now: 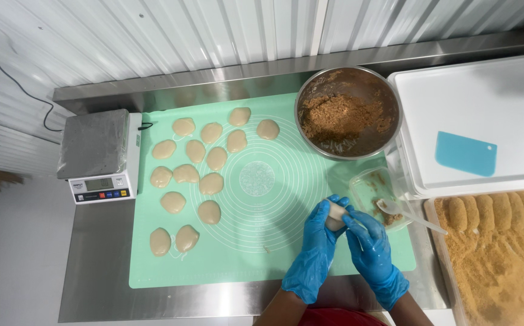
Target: The person fills pieces of dough with a mixture from a bowl using a spoon, rolls the filled dough into cylinders by hand, and coats them in breadcrumbs in a tray.
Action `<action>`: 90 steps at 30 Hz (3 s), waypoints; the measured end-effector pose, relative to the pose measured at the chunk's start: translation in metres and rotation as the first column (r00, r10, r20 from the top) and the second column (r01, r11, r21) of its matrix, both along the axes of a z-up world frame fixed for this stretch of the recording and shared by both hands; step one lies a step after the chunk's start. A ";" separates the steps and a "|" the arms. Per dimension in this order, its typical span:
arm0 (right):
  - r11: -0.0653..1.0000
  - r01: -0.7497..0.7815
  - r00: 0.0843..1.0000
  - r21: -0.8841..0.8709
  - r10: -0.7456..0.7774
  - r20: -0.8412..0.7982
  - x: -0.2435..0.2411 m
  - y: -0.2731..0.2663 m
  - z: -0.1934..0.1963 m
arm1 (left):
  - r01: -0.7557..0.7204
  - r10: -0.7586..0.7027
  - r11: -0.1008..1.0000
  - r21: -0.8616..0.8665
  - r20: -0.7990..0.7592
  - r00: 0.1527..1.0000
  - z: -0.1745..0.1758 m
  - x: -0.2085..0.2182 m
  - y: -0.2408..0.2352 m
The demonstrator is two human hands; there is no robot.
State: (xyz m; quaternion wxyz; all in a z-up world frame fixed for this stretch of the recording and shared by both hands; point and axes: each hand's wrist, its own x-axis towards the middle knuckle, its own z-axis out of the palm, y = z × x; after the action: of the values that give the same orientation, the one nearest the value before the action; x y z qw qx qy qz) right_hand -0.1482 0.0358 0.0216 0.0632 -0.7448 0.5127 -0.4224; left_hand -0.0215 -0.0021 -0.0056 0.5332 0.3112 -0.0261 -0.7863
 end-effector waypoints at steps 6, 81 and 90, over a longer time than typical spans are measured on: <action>1.000 0.000 0.994 -0.031 -0.003 -0.109 -0.004 0.002 0.005 | 0.026 -0.024 1.000 0.012 -0.095 0.995 0.003 0.006 -0.001; 0.905 -0.347 0.879 0.247 0.406 -0.250 0.056 -0.013 -0.085 | 0.887 0.653 0.427 -0.175 0.738 -0.169 -0.082 0.164 0.042; 0.839 -0.427 0.753 0.338 0.537 -0.381 0.046 -0.039 -0.076 | 0.963 0.725 0.260 -0.078 0.674 -0.141 -0.111 0.182 0.007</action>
State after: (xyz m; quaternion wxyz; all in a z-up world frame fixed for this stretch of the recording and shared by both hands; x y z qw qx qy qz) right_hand -0.1022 -0.0031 -0.0547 0.1326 -0.9179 0.3469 -0.1401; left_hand 0.1602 0.0049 -0.1166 0.1752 0.3580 -0.9113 -0.1034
